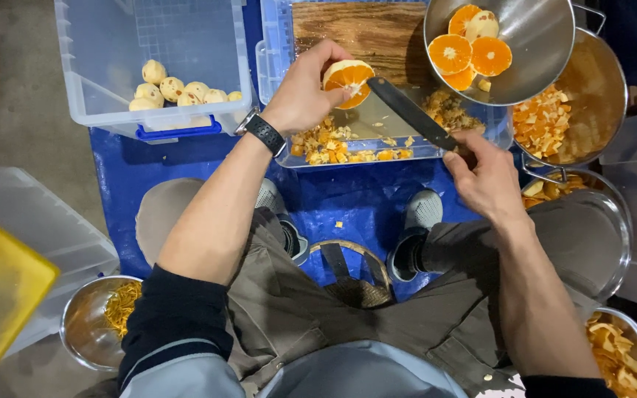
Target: Slicing oranges in half and extracting the fruit segments into a metal bowl using a knife.
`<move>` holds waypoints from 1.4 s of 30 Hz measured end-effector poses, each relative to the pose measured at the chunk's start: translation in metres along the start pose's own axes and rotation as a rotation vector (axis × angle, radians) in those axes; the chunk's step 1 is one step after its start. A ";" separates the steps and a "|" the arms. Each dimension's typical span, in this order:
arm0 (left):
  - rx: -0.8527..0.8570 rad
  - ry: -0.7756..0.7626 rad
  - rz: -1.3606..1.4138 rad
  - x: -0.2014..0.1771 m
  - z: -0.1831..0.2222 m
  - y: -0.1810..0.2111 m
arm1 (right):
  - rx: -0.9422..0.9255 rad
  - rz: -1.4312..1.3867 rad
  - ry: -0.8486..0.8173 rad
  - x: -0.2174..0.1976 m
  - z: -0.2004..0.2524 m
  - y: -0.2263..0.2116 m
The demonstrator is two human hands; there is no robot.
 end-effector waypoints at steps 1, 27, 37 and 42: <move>0.000 -0.012 0.017 0.001 0.000 0.000 | 0.026 -0.063 -0.044 0.002 -0.001 0.001; -0.014 0.075 0.044 0.003 -0.001 -0.004 | -0.429 0.311 0.277 0.009 0.007 -0.002; -0.054 0.143 0.147 0.002 -0.004 -0.008 | -0.453 0.440 0.296 0.014 0.007 -0.005; -0.044 0.188 0.152 -0.001 -0.002 -0.011 | -0.444 0.277 0.289 0.007 0.009 -0.003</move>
Point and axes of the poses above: each hand's wrist, its own z-axis away from the middle knuckle, its own x-axis out of the palm, y = z × x, the point moved 5 cm from there along -z, towards the middle knuckle, and after that the axes turned 8 degrees about -y, right-handed, at the moved point
